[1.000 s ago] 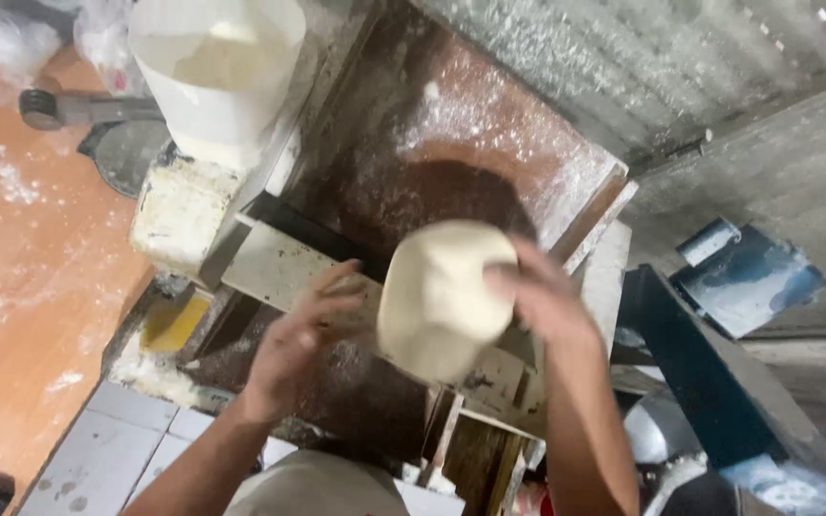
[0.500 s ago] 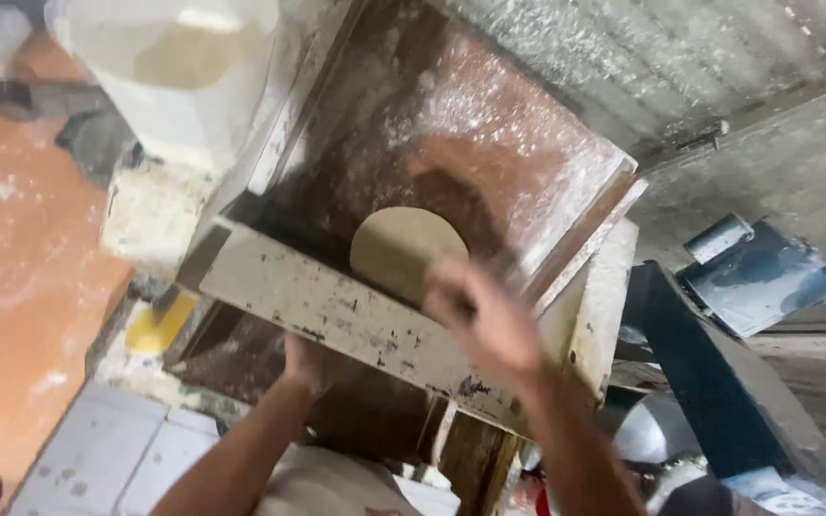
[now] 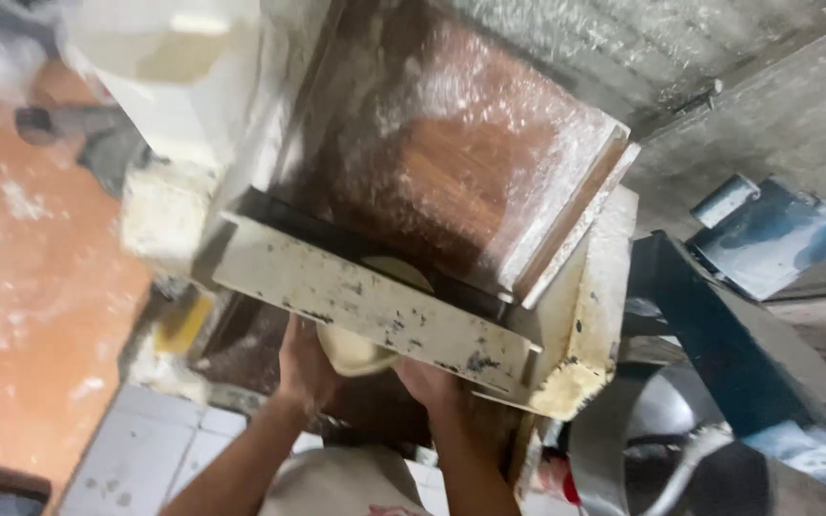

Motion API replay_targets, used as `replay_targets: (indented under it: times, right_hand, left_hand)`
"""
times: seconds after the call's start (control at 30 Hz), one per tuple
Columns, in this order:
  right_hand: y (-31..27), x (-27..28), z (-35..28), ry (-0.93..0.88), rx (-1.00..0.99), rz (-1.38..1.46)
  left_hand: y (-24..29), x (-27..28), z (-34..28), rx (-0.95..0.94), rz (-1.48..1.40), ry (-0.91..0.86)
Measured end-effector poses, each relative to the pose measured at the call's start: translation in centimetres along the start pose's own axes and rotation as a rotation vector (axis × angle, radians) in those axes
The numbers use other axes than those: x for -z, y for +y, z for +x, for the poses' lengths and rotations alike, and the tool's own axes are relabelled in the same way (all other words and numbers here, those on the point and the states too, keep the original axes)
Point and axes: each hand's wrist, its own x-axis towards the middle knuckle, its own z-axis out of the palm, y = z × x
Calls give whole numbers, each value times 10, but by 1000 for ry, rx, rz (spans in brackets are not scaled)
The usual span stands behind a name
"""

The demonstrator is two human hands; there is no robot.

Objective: Using a dough sheeter machine to flatten dough balls and placing the resulting circles onto a baking tray.

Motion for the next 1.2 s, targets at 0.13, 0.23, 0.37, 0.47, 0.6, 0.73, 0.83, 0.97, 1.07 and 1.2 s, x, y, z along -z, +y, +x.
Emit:
replay_targets:
  times: [0.13, 0.23, 0.37, 0.47, 0.6, 0.73, 0.83, 0.97, 1.07, 1.2]
  right_hand:
    - [6, -26, -26, -21, -51, -194]
    - [-6, -94, -34, 155, -227, -373]
    - [-55, -188, -47, 173, -405, -813]
    - [-126, -185, -14, -227, -258, -1138]
    - [-185, -250, 99, 314, -274, -1338]
    - [-224, -194, 204, 122, -69, -1449]
    - [-222, -188, 214, 124, -29, -1733]
    - [-202, -216, 204, 91, 105, -2143]
    - [-169, -269, 156, 276, 9, -2406]
    - [-125, -251, 45, -314, 180, -1586]
  left_hand:
    - [8, 31, -35, 76, -49, -192]
    - [15, 47, -65, 112, 100, -329]
    - [22, 54, -103, 124, 196, -488]
    - [54, -16, -126, -312, 505, -884]
    - [68, -66, -104, -658, 801, -945]
    - [46, -8, -61, -504, 469, -648]
    - [15, 65, -17, -396, 581, -616]
    - [-19, 95, 21, -408, 1269, -432]
    - [-23, 58, 43, -372, 1789, -289]
    - [-20, 12, 69, -347, 2458, -30]
